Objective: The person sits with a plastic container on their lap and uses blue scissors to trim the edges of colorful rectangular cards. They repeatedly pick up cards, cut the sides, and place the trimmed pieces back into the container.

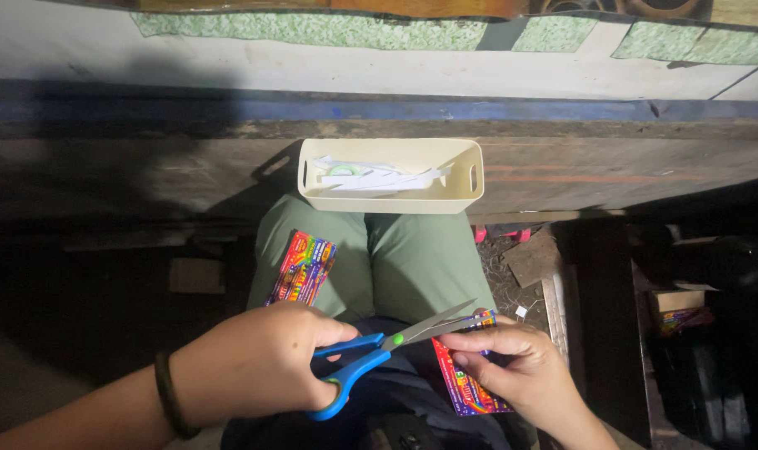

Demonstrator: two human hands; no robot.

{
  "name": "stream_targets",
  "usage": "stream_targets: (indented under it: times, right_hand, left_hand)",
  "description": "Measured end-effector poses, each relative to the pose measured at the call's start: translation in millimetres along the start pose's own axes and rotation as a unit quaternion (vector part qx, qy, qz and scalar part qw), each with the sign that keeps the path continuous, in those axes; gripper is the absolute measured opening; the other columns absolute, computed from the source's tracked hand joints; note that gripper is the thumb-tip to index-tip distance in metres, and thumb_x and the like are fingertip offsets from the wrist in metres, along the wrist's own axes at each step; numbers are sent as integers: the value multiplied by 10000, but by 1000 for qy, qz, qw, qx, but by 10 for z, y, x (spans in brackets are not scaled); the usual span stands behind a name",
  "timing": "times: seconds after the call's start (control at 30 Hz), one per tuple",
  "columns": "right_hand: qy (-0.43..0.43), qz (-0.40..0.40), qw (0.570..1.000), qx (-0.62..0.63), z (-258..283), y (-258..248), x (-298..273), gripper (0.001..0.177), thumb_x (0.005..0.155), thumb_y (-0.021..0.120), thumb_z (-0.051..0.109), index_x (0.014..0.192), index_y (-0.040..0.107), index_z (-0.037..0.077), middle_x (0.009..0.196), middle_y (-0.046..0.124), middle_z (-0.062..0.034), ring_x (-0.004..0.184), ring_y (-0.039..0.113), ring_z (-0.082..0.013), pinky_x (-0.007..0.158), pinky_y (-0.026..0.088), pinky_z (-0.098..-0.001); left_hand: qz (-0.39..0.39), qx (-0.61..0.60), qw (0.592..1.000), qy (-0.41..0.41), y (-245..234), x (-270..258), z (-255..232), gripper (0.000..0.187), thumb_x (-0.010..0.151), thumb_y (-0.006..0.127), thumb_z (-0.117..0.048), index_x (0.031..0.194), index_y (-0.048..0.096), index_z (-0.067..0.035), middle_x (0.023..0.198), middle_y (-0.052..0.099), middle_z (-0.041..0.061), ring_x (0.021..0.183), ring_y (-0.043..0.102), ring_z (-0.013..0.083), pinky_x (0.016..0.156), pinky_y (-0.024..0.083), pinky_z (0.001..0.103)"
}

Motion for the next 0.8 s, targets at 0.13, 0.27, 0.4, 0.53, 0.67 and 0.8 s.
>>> stream_targets:
  times: [0.13, 0.27, 0.4, 0.53, 0.67, 0.8]
  right_hand:
    - [-12, -4, 1000, -25, 1, -2, -9, 329, 806, 752, -109, 1090, 826, 39, 1041, 848, -110, 958, 777, -152, 842, 595, -263]
    - [-1, -9, 1000, -23, -13, 3, -13, 330, 801, 752, -108, 1086, 826, 41, 1041, 843, -104, 953, 769, -143, 837, 595, -259]
    - [3, -4, 1000, -4, -16, 5, -17, 324, 813, 745, -110, 1091, 826, 34, 1033, 839, -108, 935, 758, -139, 818, 589, -255]
    - [12, -2, 1000, 4, -10, 2, -18, 326, 820, 741, -113, 1099, 827, 32, 1021, 842, -107, 918, 751, -130, 805, 585, -249]
    - [14, -4, 1000, 18, -3, -2, -22, 339, 812, 732, -121, 1102, 822, 30, 1027, 838, -107, 933, 752, -127, 817, 586, -249]
    - [11, -6, 1000, 6, -5, -2, -18, 337, 809, 742, -118, 1094, 829, 40, 1011, 838, -99, 911, 752, -123, 799, 586, -247]
  left_hand:
    - [-12, 30, 999, 18, 10, -28, -51, 359, 685, 716, -240, 1038, 754, -181, 719, 702, 100, 675, 685, 269, 629, 527, 373]
    - [-11, 37, 999, 4, 15, -44, -77, 288, 698, 697, -221, 975, 747, -157, 705, 696, 100, 660, 687, 275, 628, 527, 387]
    - [-28, 60, 998, 8, 36, -51, -87, 327, 706, 702, -229, 1028, 756, -201, 724, 694, 102, 681, 675, 290, 630, 523, 398]
    - [-52, 59, 996, 35, 55, -56, -89, 334, 705, 721, -235, 1034, 758, -193, 743, 699, 106, 695, 676, 298, 625, 524, 401]
    - [-13, 34, 999, -39, 38, -69, -120, 291, 714, 699, -233, 998, 749, -190, 722, 699, 96, 670, 685, 277, 636, 527, 388]
    - [-23, 37, 999, -5, 18, -76, -150, 277, 735, 705, -232, 1004, 750, -183, 718, 692, 106, 665, 670, 281, 631, 519, 388]
Point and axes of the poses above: each hand's wrist, its own x-axis towards the middle knuckle, its own y-axis out of the palm, z = x × y, the point moved 1 cm from there along x, towards the middle knuckle
